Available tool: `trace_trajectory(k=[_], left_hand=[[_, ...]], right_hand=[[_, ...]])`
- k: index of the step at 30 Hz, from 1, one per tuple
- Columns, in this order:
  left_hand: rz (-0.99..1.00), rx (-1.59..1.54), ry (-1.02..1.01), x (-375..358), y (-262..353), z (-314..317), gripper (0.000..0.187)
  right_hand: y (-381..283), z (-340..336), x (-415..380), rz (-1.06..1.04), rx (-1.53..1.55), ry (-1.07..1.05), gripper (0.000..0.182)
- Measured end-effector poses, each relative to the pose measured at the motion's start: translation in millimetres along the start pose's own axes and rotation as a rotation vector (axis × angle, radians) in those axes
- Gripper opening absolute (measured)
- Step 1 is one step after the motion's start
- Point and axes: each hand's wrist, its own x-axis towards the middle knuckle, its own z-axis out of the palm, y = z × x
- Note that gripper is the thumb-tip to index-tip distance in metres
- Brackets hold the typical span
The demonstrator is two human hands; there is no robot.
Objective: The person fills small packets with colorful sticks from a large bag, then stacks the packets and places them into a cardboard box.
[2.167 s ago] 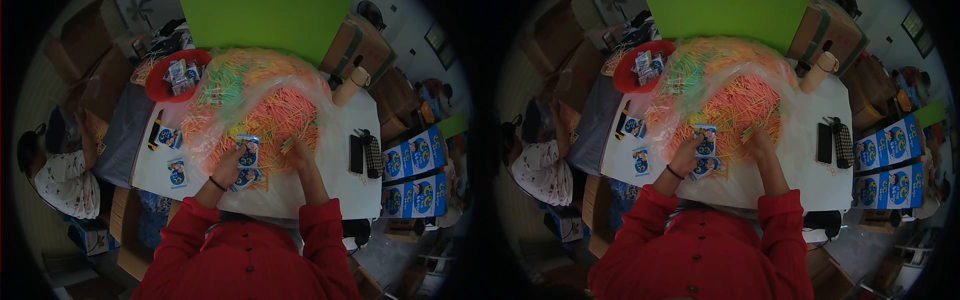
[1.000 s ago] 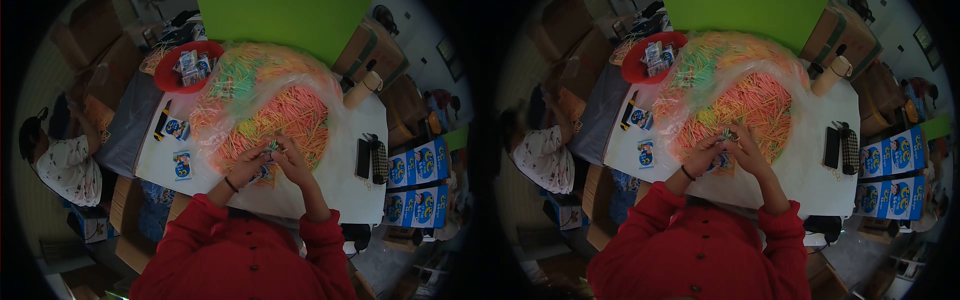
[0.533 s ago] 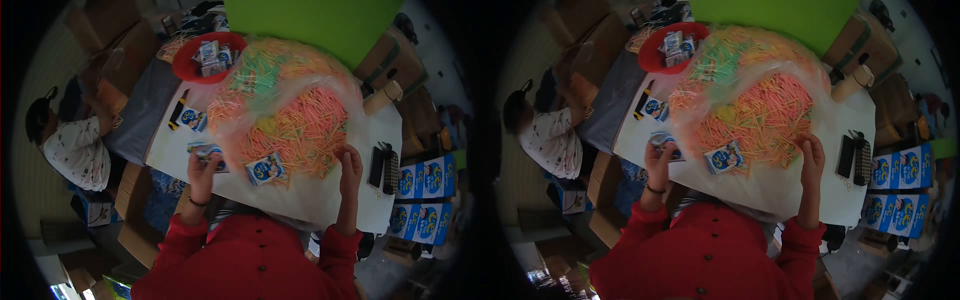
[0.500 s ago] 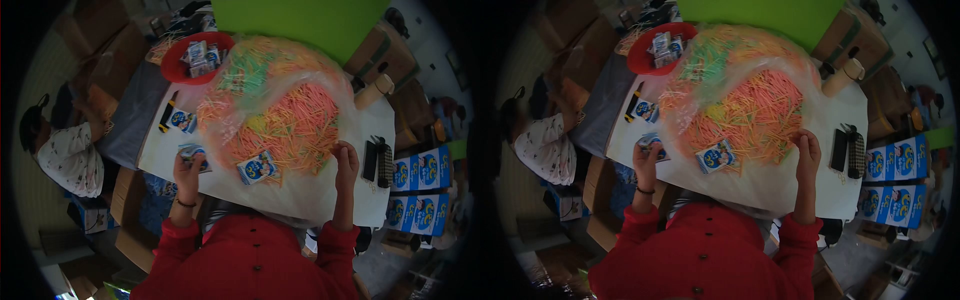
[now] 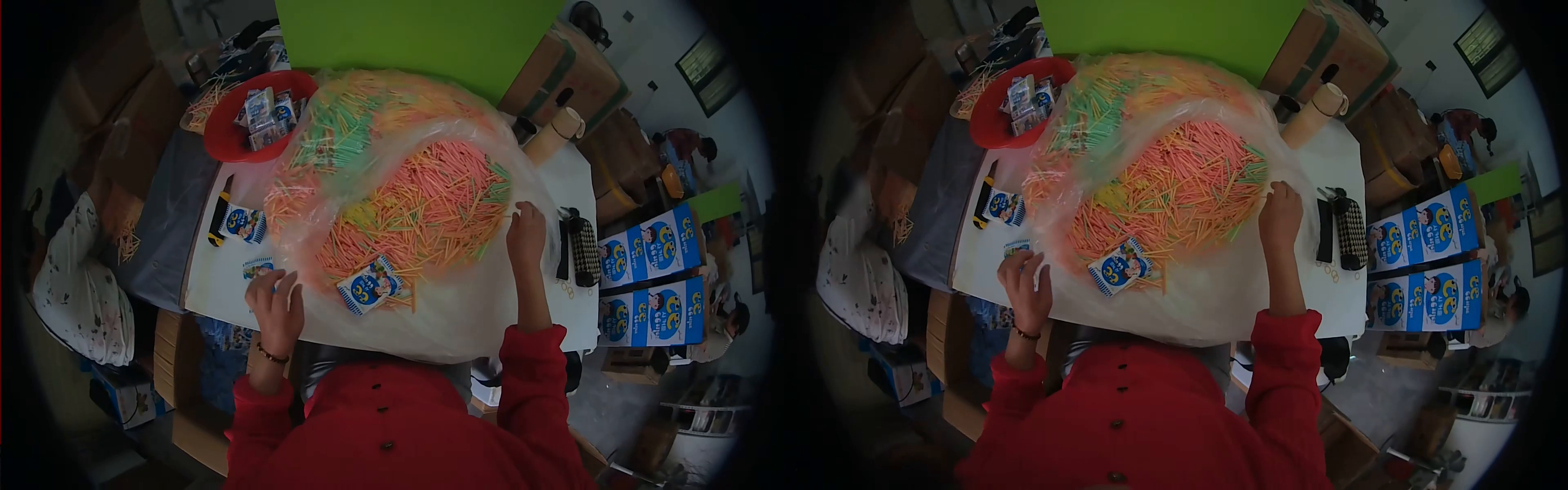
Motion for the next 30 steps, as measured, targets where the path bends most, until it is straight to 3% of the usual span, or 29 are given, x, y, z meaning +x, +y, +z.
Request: trace_trajectory(k=[1,3,4,7,10,14,17,20,22,23,25,29,30], left_hand=[[-0.002,0.001,0.000,2.1,9.3,3.4,0.039],[0.072,-0.241,-0.275,12.6,29.3,13.3,0.039],[0.074,-0.239,-0.274,17.6,37.2,20.2,0.039],[0.059,-0.253,-0.335,28.4,52.0,49.0,0.036],[-0.074,-0.244,-0.425,32.1,55.1,73.2,0.032],[-0.122,-0.281,-0.528,38.2,50.4,85.9,0.030],[-0.193,-0.376,-0.600,44.7,45.9,90.2,0.028],[-0.221,-0.431,-0.591,40.0,38.2,96.7,0.029],[-0.199,-0.440,-0.564,35.9,36.2,98.9,0.029],[-0.159,-0.393,-0.560,35.5,37.8,97.8,0.030],[-0.121,-0.343,-0.559,34.4,42.6,94.9,0.032],[-0.143,-0.290,-0.502,41.6,58.6,79.5,0.044],[-0.154,-0.255,-0.493,42.2,61.2,75.1,0.047]], right_hand=[[2.8,1.9,3.8,0.020,-0.088,-0.029,0.016],[-3.3,1.8,20.6,-0.025,-0.080,-0.106,0.017],[-5.7,2.7,29.1,-0.067,-0.073,-0.188,0.019],[0.6,20.7,50.7,-0.246,-0.208,-0.111,0.011],[12.1,31.7,54.6,-0.257,-0.250,-0.127,0.020],[26.7,36.1,55.0,-0.346,-0.280,-0.136,0.013],[35.2,35.4,51.5,-0.279,-0.113,-0.250,0.021],[22.3,29.3,44.8,-0.160,0.130,-0.142,0.024],[-11.2,12.5,37.9,0.079,0.553,-0.142,0.019],[-24.2,15.2,28.5,0.083,0.555,-0.143,0.019],[-50.6,19.7,9.1,0.295,1.111,-0.175,0.017],[-74.1,63.3,-33.8,0.354,1.318,-0.183,0.018],[-72.3,71.2,-41.8,0.308,1.145,-0.264,0.019]])
